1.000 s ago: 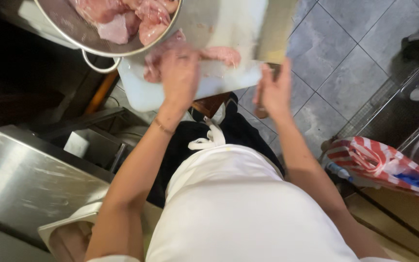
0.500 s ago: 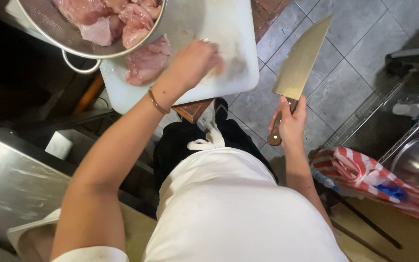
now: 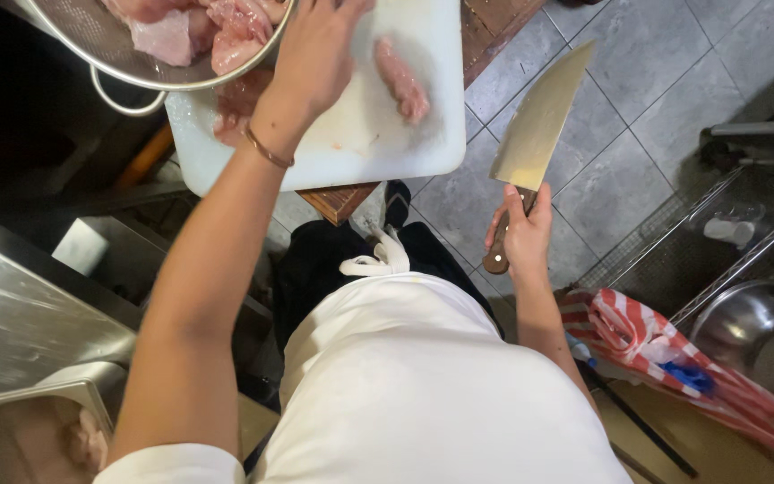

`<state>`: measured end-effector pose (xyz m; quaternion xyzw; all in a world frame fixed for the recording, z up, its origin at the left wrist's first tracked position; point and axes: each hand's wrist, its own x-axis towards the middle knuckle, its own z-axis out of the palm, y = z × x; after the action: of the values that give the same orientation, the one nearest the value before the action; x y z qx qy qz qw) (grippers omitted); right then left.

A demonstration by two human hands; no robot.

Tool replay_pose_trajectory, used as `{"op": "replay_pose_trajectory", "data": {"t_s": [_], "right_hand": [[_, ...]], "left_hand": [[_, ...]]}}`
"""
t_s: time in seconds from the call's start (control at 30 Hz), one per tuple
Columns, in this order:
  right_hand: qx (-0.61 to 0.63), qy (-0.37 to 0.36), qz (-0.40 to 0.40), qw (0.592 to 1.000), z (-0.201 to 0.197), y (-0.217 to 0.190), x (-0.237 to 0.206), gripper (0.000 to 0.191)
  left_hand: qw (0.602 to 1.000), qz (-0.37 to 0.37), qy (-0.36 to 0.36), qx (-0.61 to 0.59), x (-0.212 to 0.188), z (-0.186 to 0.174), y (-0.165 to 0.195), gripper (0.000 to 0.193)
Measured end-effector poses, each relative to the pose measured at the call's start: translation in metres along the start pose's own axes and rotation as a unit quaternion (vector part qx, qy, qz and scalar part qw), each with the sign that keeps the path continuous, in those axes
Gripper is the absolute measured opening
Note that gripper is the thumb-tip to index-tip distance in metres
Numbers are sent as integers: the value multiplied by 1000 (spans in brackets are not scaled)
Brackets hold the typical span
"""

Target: The person cuts raw chicken pieces on a white cutting board using a large cleaver, trimming and portioning the meat one piece at a time and placing the cut pieces into a metal colander beside the board. They continue portioning chicken throughout the episode.

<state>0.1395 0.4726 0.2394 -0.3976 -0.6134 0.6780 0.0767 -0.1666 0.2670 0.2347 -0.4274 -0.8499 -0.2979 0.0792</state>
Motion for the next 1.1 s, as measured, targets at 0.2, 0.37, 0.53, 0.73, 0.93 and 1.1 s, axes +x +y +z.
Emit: {"op": "replay_pose_trajectory", "data": {"t_s": [0.2, 0.37, 0.53, 0.73, 0.93, 1.1], "right_hand": [[-26, -23, 6, 999, 6, 9, 3, 14], [-43, -51, 3, 998, 20, 10, 3, 17], [-108, -81, -5, 991, 28, -2, -4, 17], [-338, -99, -64, 934, 46, -22, 1, 23], [-476, -115, -164, 856, 78, -34, 18, 30], [-551, -116, -163, 810, 86, -41, 20, 34]], "left_hand": [[991, -103, -29, -85, -53, 59, 13, 28], [997, -8, -75, 0, -87, 79, 77, 77], [996, -32, -64, -57, -101, 74, 95, 69], [976, -152, 41, -152, -78, 83, 60, 32], [976, -111, 147, -114, -67, 97, 45, 42], [976, -135, 138, -100, -68, 103, 48, 36]]}}
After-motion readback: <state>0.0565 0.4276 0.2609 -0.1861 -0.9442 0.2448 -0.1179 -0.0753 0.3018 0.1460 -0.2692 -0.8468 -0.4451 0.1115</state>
